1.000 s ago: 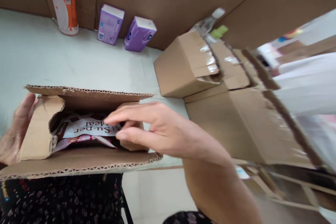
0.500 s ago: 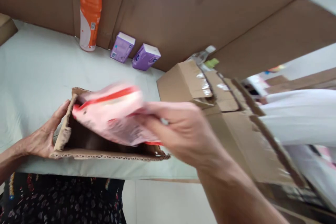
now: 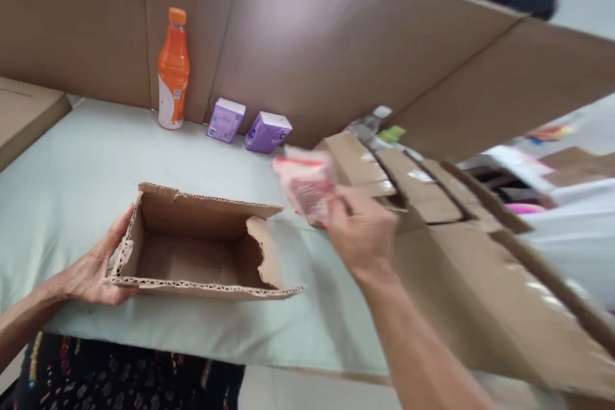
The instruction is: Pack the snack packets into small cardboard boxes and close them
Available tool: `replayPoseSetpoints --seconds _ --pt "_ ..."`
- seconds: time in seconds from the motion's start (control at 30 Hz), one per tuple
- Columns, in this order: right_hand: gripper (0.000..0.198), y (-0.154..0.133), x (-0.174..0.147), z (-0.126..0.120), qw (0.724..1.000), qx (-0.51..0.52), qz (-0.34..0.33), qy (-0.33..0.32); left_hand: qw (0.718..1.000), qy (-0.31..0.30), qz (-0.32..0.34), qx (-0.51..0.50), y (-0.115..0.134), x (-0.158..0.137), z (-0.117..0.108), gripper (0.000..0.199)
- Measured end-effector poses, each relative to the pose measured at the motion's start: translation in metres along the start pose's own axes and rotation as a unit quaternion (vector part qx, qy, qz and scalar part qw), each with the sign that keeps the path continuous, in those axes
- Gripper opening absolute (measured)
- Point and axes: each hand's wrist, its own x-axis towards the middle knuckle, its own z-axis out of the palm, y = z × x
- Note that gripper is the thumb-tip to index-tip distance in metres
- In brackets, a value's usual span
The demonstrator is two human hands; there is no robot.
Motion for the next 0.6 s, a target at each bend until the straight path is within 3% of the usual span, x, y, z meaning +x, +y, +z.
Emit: replayPoseSetpoints --seconds 0.1,0.17,0.3,0.43,0.6 --pt "0.027 0.004 -0.029 0.038 0.990 0.028 -0.053 -0.124 1.000 -0.006 -0.006 0.014 0.000 -0.004 -0.002 0.125" --pt "0.032 0.004 -0.046 0.051 0.985 0.062 -0.063 -0.147 1.000 -0.019 -0.001 0.018 0.001 -0.008 -0.005 0.126" --pt "0.032 -0.003 -0.071 0.048 0.979 0.156 0.031 -0.124 0.998 -0.052 -0.014 0.029 0.004 -0.014 -0.016 0.128" --pt "0.039 -0.016 -0.093 0.044 0.924 0.285 0.144 -0.209 0.995 -0.061 -0.071 0.024 0.001 -0.013 -0.019 0.134" --pt "0.045 -0.036 -0.105 0.048 0.886 0.368 0.191 -0.209 0.995 -0.023 -0.094 0.013 -0.011 -0.018 -0.011 0.135"
